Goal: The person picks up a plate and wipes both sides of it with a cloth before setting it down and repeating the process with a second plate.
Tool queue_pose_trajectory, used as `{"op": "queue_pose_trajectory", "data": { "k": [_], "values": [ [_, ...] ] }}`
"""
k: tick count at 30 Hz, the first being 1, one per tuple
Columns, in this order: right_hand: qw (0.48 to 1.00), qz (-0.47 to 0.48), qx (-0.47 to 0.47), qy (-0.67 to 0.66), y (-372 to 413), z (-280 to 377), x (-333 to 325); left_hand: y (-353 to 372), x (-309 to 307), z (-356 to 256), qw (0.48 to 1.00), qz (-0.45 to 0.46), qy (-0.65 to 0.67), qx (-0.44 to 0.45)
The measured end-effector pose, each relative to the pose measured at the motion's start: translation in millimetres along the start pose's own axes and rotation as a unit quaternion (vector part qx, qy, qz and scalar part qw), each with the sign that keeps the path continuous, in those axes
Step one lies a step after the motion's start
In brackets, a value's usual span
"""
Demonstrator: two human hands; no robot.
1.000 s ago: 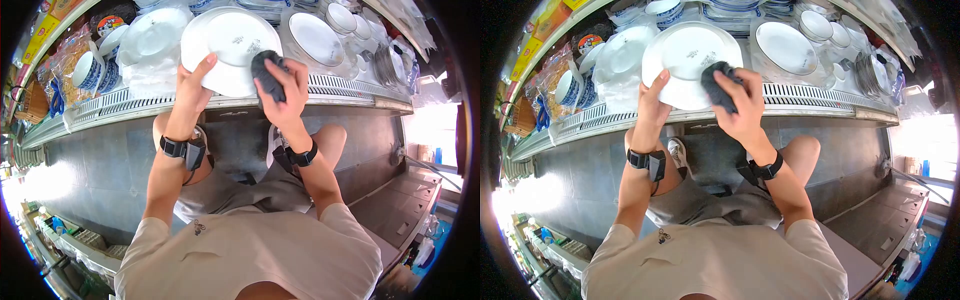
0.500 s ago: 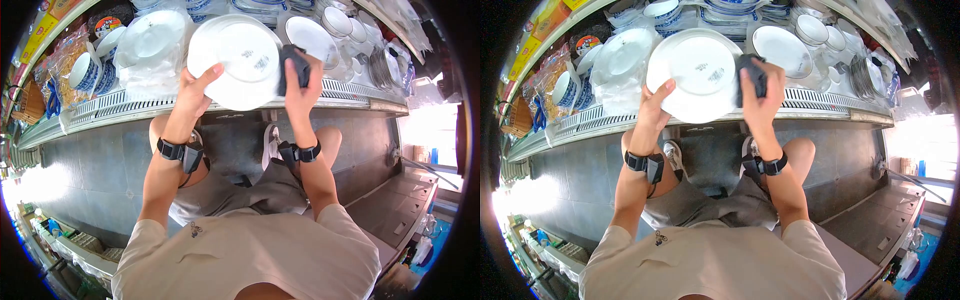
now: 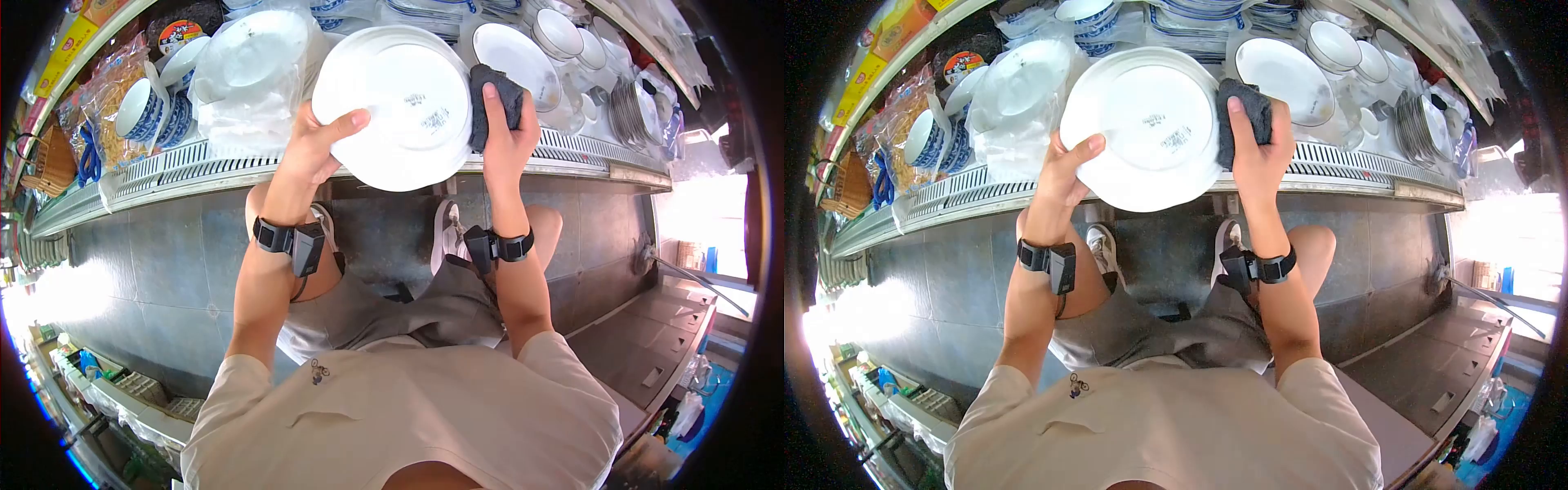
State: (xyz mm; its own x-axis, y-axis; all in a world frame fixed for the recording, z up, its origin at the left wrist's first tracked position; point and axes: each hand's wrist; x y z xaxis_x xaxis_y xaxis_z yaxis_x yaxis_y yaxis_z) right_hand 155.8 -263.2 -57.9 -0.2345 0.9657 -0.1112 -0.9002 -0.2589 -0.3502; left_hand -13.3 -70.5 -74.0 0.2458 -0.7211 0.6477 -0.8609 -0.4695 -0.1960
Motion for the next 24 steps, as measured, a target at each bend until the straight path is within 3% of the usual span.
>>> {"op": "queue_pose_trajectory", "data": {
  "k": [1, 4, 5, 7, 11, 13, 17, 19, 21, 23, 24],
  "values": [
    [0.999, 0.007, 0.034, -0.015, -0.9, -2.2, -1.9, 0.3, 1.9, 0.1, 1.0, -0.001, -0.003, -0.002],
    [0.991, -0.039, -0.099, 0.084, 12.0, 2.1, 6.3, -1.6, 8.4, 7.8, 1.0, -0.026, 0.002, 0.01],
    [0.977, -0.037, -0.184, 0.097, 17.0, 3.7, 10.2, -3.3, 10.2, 11.0, 0.998, -0.055, 0.009, 0.019],
    [0.961, -0.031, -0.243, 0.13, 33.5, 13.0, 16.2, -6.0, 13.7, 14.4, 0.997, -0.068, 0.024, 0.028],
    [0.959, -0.002, -0.271, 0.081, 40.7, 8.9, 21.2, -5.2, 12.9, 12.3, 0.997, -0.066, 0.03, 0.035],
    [0.934, -0.018, -0.332, 0.13, 27.1, 9.7, 11.7, -5.4, 11.4, 9.9, 0.998, -0.052, 0.034, 0.023],
    [0.959, -0.064, -0.254, 0.106, -4.5, -1.0, -1.0, -1.3, 0.1, 4.8, 0.999, 0.013, 0.029, 0.009],
    [0.997, -0.028, -0.062, 0.048, -8.0, -4.2, -10.1, 2.3, -3.9, 1.6, 0.999, 0.036, 0.021, -0.018],
    [0.998, 0.002, -0.054, 0.042, -14.4, -13.7, -16.9, 1.2, -4.9, 2.3, 0.997, 0.06, 0.012, -0.042],
    [0.973, 0.065, 0.108, -0.195, -16.5, -10.0, -16.5, -1.4, -6.3, 4.7, 0.996, 0.059, 0.04, -0.048],
    [0.947, 0.082, 0.189, -0.246, -16.1, -5.6, -20.5, -1.0, -7.7, 3.6, 0.996, 0.059, 0.038, -0.046]
  ]
}}
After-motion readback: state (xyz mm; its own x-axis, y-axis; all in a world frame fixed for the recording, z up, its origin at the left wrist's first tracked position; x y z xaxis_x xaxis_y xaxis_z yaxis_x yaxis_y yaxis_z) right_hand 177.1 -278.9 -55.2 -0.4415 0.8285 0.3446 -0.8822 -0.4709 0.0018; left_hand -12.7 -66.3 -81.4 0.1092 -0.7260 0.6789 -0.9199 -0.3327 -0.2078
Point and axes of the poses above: each hand's wrist, its own y-axis away from the middle knuckle, its own x-axis out of the palm, z = x × y, and after that the axes turned 6 degrees about x, right-handed
